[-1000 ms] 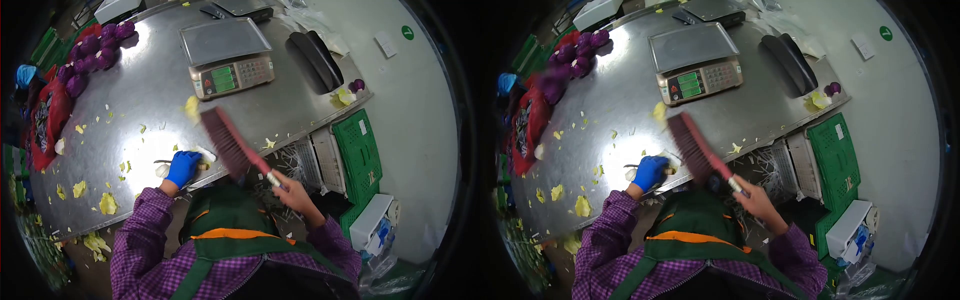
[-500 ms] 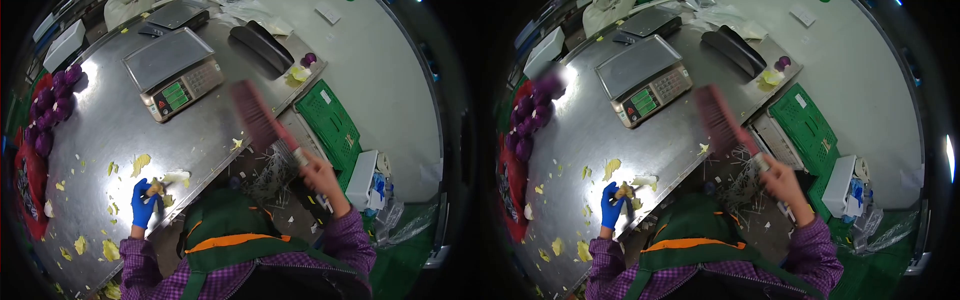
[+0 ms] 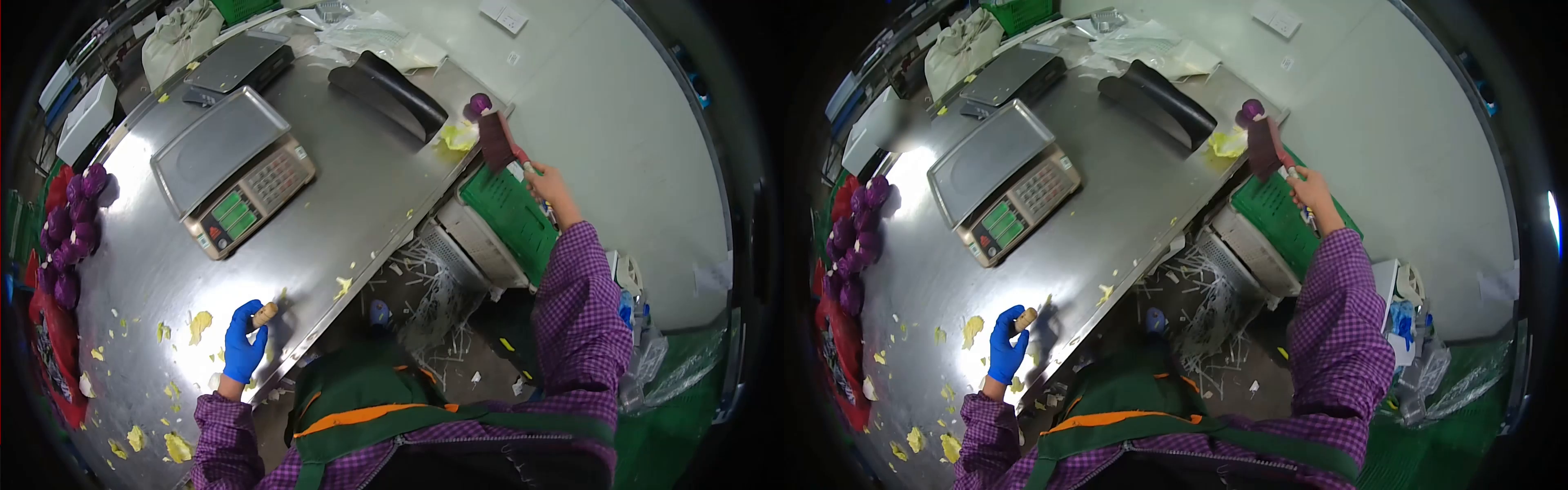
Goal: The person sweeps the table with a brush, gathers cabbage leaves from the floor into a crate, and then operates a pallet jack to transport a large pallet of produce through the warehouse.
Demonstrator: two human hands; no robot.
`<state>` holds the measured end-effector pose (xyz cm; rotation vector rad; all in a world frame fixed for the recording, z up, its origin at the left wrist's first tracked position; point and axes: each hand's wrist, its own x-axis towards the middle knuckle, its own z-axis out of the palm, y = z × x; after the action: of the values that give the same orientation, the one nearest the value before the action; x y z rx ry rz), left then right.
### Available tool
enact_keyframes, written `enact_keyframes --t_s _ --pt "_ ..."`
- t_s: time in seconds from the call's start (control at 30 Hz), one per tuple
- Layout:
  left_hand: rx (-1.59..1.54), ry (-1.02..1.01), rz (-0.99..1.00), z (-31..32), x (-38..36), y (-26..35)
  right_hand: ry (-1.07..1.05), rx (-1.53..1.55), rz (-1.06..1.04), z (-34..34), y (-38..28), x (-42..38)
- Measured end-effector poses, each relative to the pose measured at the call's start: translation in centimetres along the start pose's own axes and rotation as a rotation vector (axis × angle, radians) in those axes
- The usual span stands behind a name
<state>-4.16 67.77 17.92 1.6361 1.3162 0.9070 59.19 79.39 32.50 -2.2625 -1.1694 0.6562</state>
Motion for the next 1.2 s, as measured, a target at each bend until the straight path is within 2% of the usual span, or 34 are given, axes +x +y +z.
enact_keyframes --t_s 0.1,0.17,0.23,0.3,0.37,0.4,0.43,0.5,0.6,0.63,0.7,0.73,0.8,0.83,0.9,0.93,1.0,1.1,1.2 --pt "0.002 -0.017 -0.002 3.4 2.2 0.8 -0.07 -0.13 0.033 -1.6 0.3 3.7" --pt "-0.001 -0.005 -0.086 4.5 2.9 0.1 -0.32 -0.288 -0.07 -4.4 -0.3 3.1" --pt "0.056 0.069 -0.171 4.9 3.1 -0.9 -0.47 -0.187 -0.028 -8.2 -2.7 -0.7" --pt "0.118 0.183 -0.274 5.5 3.7 -0.7 -0.532 -0.104 0.129 -11.6 -6.0 -4.8" --pt "0.045 0.346 -0.287 6.9 4.9 -3.6 -0.509 -0.076 0.106 -13.3 -6.3 -5.1" --pt "0.102 0.373 -0.234 7.7 6.6 -2.8 -0.491 -0.03 0.084 -13.9 -6.2 -4.7" --pt "0.01 0.354 -0.249 8.5 8.4 -1.6 -0.494 -0.033 0.079 -13.9 -5.6 -3.1" --pt "-0.033 0.316 -0.144 10.7 11.5 -0.6 -0.384 -0.003 -0.012 -12.5 -3.2 2.3" --pt "0.037 0.168 -0.085 13.0 14.6 5.6 -0.369 -0.006 0.014 -9.2 -0.8 9.4" --pt "0.009 0.124 -0.083 13.1 14.6 6.2 -0.383 -0.01 0.014 -9.0 -0.8 9.2" --pt "0.036 0.174 -0.025 12.5 13.6 5.0 -0.547 -0.264 -0.045 -9.0 -2.4 6.7" --pt "0.081 0.198 -0.096 11.6 12.6 3.5 -0.616 -0.286 -0.051 -10.2 -4.2 4.0" --pt "-0.021 0.323 -0.221 10.2 10.3 -0.6 -0.748 -0.205 0.102 -12.6 -6.9 -0.4" --pt "-0.018 0.365 -0.303 9.4 9.5 -1.7 -0.749 -0.209 0.101 -13.0 -7.3 -1.4" --pt "-0.027 0.43 -0.28 8.6 9.3 -2.1 -0.747 -0.028 0.162 -13.4 -7.8 -3.0" --pt "-0.054 0.433 -0.245 8.6 9.6 -2.5 -0.746 -0.031 0.158 -13.1 -7.2 -2.4" --pt "-0.069 0.406 -0.205 8.6 10.6 -1.9 -0.521 -0.081 -0.055 -11.5 -4.6 1.7" --pt "-0.036 0.309 -0.138 9.5 11.3 -0.1 -0.438 -0.119 -0.102 -8.2 -2.9 6.9" --pt "-0.002 0.247 -0.12 8.6 9.3 0.1 -0.467 -0.426 -0.02 -5.9 -4.0 7.1"
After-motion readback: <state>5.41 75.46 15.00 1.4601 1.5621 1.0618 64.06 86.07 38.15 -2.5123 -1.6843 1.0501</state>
